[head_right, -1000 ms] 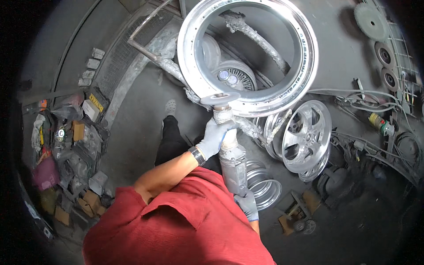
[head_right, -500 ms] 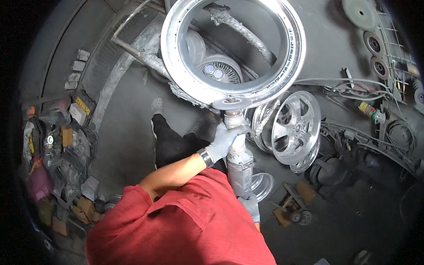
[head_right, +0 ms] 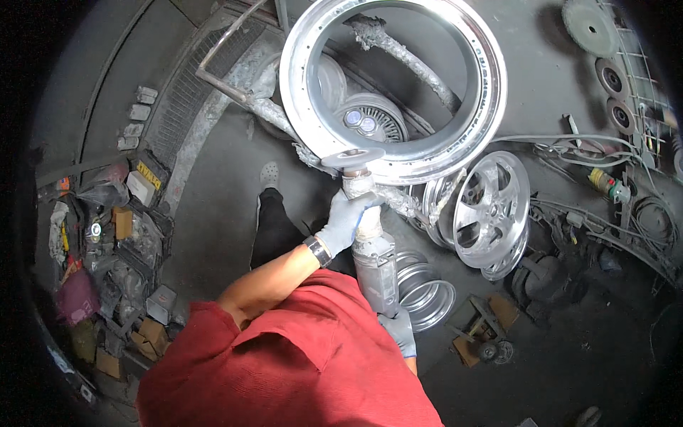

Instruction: The person uses an angle grinder to smooth the surface of a metal wheel rim. They hold the rim steady with one hand while operating the tool with the other, moving the grinder along the rim's edge and inner surface to remove material and create a uniform finish.

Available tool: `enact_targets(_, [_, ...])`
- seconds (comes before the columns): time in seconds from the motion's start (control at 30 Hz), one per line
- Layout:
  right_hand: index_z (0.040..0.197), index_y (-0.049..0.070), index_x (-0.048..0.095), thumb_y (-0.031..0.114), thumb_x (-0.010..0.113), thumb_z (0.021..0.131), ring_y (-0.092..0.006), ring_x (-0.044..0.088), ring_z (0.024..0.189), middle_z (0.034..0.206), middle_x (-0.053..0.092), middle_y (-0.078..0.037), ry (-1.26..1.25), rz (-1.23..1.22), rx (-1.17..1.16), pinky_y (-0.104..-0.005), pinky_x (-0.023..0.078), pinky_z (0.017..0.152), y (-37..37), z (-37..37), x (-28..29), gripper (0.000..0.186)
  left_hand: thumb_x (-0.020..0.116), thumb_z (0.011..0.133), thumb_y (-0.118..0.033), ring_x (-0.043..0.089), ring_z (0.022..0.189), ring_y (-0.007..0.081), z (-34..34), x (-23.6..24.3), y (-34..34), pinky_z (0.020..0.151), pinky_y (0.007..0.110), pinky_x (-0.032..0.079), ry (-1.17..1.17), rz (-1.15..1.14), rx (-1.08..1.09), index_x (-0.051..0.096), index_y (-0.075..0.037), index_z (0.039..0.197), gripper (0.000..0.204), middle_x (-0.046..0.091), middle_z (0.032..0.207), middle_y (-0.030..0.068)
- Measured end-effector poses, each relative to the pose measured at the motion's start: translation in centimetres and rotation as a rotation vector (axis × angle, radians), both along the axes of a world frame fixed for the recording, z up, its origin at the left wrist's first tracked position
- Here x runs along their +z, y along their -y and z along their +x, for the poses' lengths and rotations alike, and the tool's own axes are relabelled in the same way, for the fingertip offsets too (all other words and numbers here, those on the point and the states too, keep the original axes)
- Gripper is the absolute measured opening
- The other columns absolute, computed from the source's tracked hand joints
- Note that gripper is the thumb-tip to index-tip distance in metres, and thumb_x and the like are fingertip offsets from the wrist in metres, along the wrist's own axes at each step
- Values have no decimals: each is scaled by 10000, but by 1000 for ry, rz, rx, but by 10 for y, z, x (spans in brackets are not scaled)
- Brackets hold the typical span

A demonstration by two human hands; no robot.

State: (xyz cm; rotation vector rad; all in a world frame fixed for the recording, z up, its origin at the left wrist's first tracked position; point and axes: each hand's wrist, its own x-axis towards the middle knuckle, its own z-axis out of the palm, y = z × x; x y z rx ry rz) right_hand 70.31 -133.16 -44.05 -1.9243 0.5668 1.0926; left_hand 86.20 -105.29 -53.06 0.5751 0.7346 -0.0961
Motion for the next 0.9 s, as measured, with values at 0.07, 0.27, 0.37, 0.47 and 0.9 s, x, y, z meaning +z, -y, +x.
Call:
enact_targets(0.07, [1179, -35, 751, 46, 733, 871, -154, 736, 936, 1058, 805, -86, 18, 11, -22, -345, 573, 828, 15, 1, 1, 319, 804, 874, -19, 720, 984, 172, 2, 10, 10, 902, 344, 577, -22, -17, 16, 717, -42, 1169, 308, 751, 1081, 51])
enact_targets(0.27, [1187, -32, 746, 38, 722, 860, -151, 731, 919, 1050, 801, -80, 61, -5, -3, -343, 571, 820, 49, 9, 9, 334, 815, 867, -27, 718, 993, 163, 8, 9, 54, 910, 342, 573, 55, -93, -15, 708, -41, 1197, 347, 758, 1098, 51])
enact_targets(0.37, [1185, -27, 748, 37, 715, 858, -147, 725, 908, 1035, 799, -76, 71, -1, 31, -341, 567, 812, 55, 11, 2, 336, 811, 870, -21, 720, 1003, 165, 8, 9, 54, 914, 344, 574, 43, -75, 27, 701, -45, 1214, 361, 758, 1114, 52])
enact_targets(0.47, [1184, -22, 751, 36, 708, 855, -142, 719, 897, 1021, 798, -72, 85, 34, 87, -339, 564, 804, 56, 16, -11, 337, 794, 884, -11, 723, 1005, 170, 5, 5, 40, 922, 355, 578, 71, -87, 94, 690, -47, 1229, 362, 755, 1124, 56])
enact_targets(0.9, [1197, -41, 735, 68, 733, 844, -154, 719, 927, 1039, 805, -109, 39, 78, 102, -356, 569, 839, 37, -1, -47, 370, 783, 894, -1, 730, 954, 182, -2, -2, 8, 869, 344, 595, -7, 6, 88, 693, -34, 1206, 327, 750, 1080, 60])
